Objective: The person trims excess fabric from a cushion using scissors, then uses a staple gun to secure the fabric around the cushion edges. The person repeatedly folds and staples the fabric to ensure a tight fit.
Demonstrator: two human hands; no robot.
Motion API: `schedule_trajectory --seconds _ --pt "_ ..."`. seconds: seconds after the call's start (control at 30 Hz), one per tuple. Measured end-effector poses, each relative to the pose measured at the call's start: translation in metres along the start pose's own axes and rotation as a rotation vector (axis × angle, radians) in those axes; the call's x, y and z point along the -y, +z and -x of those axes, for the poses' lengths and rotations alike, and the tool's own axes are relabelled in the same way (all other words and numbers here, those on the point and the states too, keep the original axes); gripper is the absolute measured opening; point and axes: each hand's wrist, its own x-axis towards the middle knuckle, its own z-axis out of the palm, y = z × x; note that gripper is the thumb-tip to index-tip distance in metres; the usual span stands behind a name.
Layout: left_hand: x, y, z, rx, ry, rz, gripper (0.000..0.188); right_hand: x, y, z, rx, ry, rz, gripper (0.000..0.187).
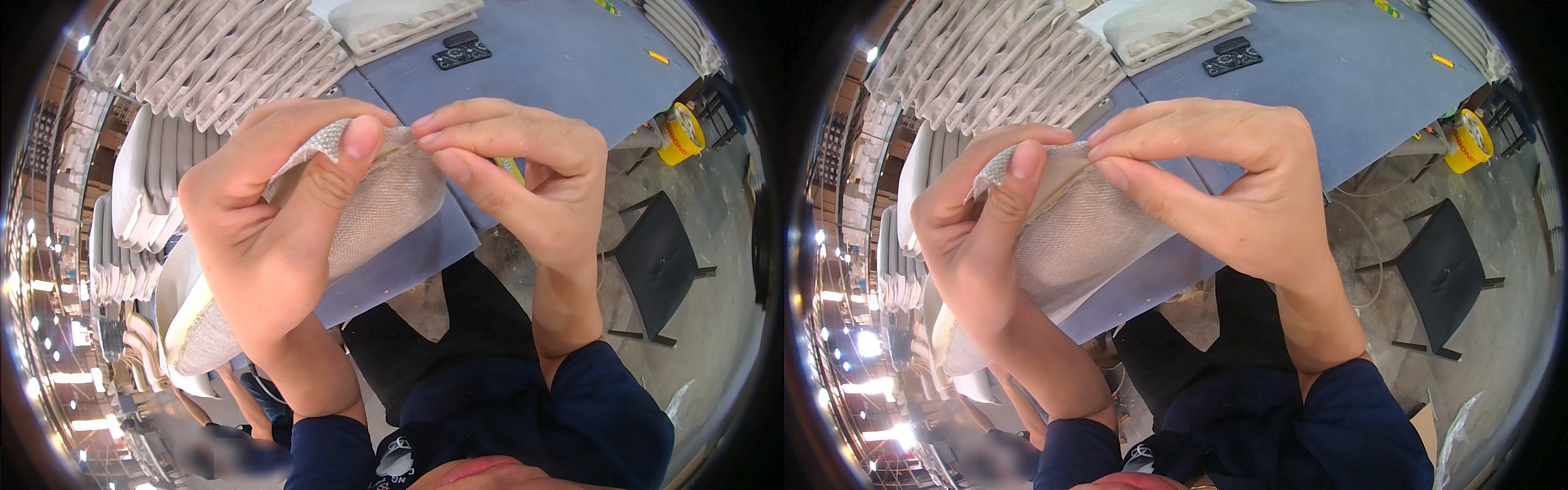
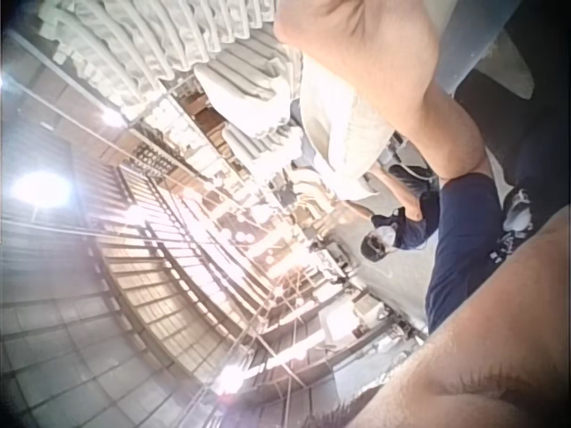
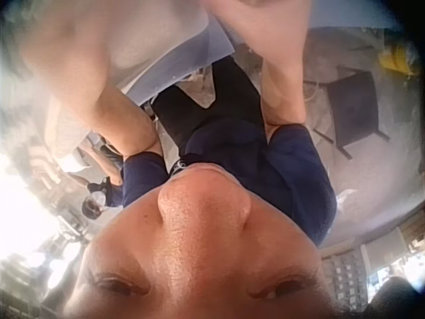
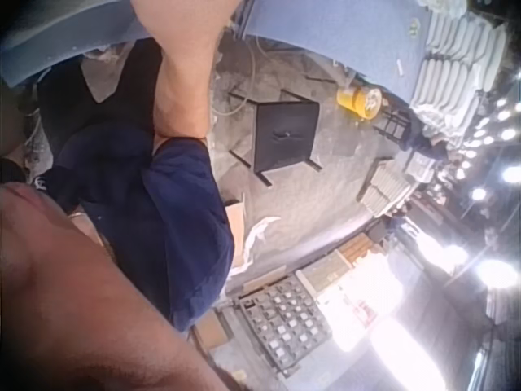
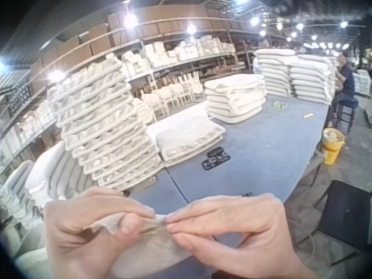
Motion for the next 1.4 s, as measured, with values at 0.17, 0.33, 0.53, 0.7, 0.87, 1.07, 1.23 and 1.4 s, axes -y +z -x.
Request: schedule_trajectory --seconds 0.17,0.33,0.53,0.7,0.87,1.07,1.23,1.4 --pt "-0.002 0.001 0.0 0.004 -0.013 0.0 0.019 0.002 0.0 0.0 -0.003 0.013 0.002 0.011" --pt "-0.007 0.0 0.002 0.025 0.014 -0.017 0.017 -0.003 0.0 0.003 -0.169 0.086 -0.025 0.014" --pt "-0.006 -0.002 0.004 0.057 0.043 0.002 0.018 -0.017 -0.006 0.001 -0.076 0.056 0.102 0.01" --pt "-0.004 -0.003 0.003 0.065 0.057 0.004 0.019 -0.019 -0.009 0.0 0.029 0.036 0.131 0.01" --pt "-0.008 -0.001 0.004 0.044 0.033 -0.006 0.018 -0.019 -0.017 -0.01 0.083 -0.069 0.237 0.014" --pt "-0.008 0.003 0.004 0.024 0.044 -0.021 0.015 -0.01 -0.023 -0.02 0.182 -0.157 0.361 0.017" --pt "-0.006 -0.001 0.007 0.006 0.066 -0.006 0.018 -0.008 -0.023 -0.011 0.189 -0.108 0.298 0.021" --pt "-0.016 -0.011 0.014 0.127 0.174 -0.109 0.022 -0.012 -0.014 0.015 0.079 0.083 -0.066 0.021"
